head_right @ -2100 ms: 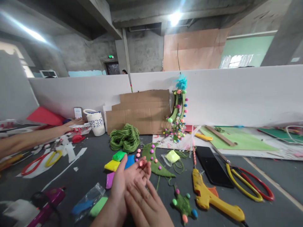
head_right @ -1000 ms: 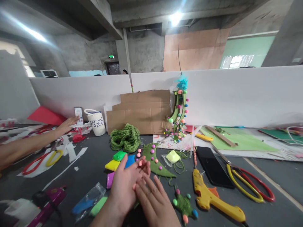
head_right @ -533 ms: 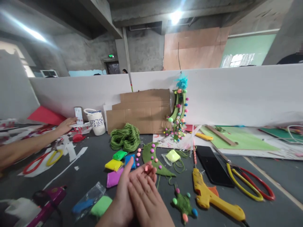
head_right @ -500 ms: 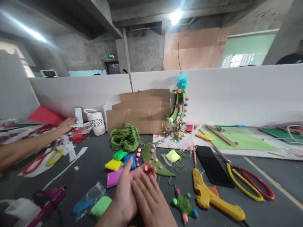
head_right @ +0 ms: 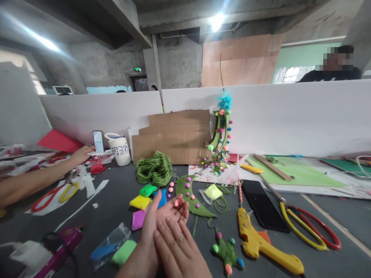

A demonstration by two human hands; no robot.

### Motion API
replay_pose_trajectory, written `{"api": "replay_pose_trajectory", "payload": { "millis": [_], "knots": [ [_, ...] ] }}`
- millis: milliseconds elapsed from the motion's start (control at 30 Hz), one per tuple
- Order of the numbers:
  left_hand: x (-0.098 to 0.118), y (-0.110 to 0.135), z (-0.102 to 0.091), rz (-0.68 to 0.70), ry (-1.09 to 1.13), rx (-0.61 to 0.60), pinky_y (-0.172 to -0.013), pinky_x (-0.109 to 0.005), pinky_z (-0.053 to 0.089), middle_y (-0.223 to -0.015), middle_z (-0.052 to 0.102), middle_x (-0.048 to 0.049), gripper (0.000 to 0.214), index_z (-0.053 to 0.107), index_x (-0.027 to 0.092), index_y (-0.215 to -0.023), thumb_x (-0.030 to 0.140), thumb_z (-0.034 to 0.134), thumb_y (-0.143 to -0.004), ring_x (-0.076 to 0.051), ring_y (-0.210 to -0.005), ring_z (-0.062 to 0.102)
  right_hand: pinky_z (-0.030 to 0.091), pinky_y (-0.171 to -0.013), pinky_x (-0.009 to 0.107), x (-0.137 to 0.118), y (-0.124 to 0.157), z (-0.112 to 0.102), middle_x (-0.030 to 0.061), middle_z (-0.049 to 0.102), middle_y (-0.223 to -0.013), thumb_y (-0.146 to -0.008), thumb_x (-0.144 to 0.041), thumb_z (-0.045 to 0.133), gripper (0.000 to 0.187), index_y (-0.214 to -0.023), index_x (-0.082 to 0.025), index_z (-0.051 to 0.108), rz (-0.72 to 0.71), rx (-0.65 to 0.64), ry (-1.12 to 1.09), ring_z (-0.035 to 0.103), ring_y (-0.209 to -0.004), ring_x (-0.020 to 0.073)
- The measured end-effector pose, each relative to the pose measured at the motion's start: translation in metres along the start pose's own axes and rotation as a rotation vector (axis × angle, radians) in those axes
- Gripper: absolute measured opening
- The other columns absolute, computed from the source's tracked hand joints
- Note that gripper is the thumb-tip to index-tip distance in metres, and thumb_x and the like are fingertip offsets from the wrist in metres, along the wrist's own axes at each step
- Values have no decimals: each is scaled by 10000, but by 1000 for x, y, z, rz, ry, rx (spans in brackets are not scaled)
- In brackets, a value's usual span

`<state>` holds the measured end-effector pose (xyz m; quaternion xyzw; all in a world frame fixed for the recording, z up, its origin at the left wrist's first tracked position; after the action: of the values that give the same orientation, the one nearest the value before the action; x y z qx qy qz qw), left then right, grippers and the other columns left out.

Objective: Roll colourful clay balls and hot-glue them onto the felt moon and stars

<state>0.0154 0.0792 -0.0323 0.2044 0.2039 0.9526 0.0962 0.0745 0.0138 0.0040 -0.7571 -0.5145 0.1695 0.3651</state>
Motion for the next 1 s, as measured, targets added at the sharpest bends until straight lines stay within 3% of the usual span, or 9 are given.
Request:
{"api": "replay_pose_trajectory", "payload": {
  "millis": [133, 233, 300, 433, 600, 733, 900, 1000],
  "knots": [
    [-1, 1, -2, -16, 21, 19, -656, -235, 506, -757, 612, -88, 406, 589, 81, -869, 452, 425, -885, -138, -653, 619, 236, -1120, 364, 4, 0, -4, 101, 577, -1307, -961, -543, 297, 623, -1311, -70, 499, 36, 28, -53, 395, -1313, 222],
    [1, 0, 1, 11, 32, 12, -649, -236, 507, -746, 612, -93, 428, 585, 81, -855, 454, 380, -901, -135, -636, 611, 197, -1127, 339, 0, -2, -5, 50, 609, -1274, -1008, -350, 327, 417, -1254, -103, 556, 3, 16, -38, 428, -1289, 191],
    [-2, 1, 2, -14, 17, 18, -639, -260, 512, -744, 617, -94, 409, 587, 86, -863, 449, 402, -892, -148, -627, 612, 204, -1119, 327, 1, -3, -6, 63, 587, -1297, -1014, -311, 308, 407, -1236, -90, 568, 18, 19, -11, 432, -1284, 191],
    [-4, 3, 2, -36, 1, 26, -679, -282, 515, -769, 624, -97, 399, 589, 84, -884, 451, 430, -880, -160, -658, 627, 235, -1109, 374, 5, -1, -7, 118, 592, -1285, -953, -582, 232, 686, -1227, -50, 568, 47, 23, -29, 440, -1280, 242],
    [-3, 2, 3, -13, 10, 9, -649, -261, 506, -739, 613, -93, 431, 588, 79, -855, 452, 375, -902, -149, -632, 614, 159, -1135, 334, -1, 1, -1, 59, 591, -1299, -1012, -374, 286, 454, -1270, -103, 544, 8, -10, -31, 392, -1315, 184],
    [-8, 4, 1, -43, -15, 35, -652, -289, 512, -752, 612, -82, 399, 589, 87, -884, 454, 431, -881, -170, -661, 623, 205, -1126, 381, 7, 4, 0, 142, 535, -1347, -959, -545, 291, 639, -1290, -47, 516, 83, 14, -65, 344, -1343, 246],
    [-1, 4, 2, -18, 4, 2, -687, -251, 497, -798, 601, -89, 423, 576, 84, -881, 476, 417, -884, -147, -695, 608, 261, -1115, 396, 14, 4, -9, 116, 632, -1244, -942, -545, 363, 573, -1228, -88, 560, 93, 31, -75, 484, -1256, 250],
    [-6, 0, 1, -58, 15, -2, -691, -266, 493, -759, 574, -84, 462, 561, 88, -849, 521, 401, -876, -160, -694, 603, 396, -1040, 394, 10, -4, -19, 102, 714, -1086, -950, -471, 418, 432, -1137, -124, 595, 91, 81, -115, 609, -1109, 244]
  ]
}}
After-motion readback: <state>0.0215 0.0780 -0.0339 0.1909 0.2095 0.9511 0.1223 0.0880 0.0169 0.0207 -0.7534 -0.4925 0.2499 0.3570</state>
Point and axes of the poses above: each hand's wrist, its own y-axis away from the middle knuckle, its own z-axis out of the palm, x = y × z, the point moved 8 cm from there along -y, towards the middle knuckle
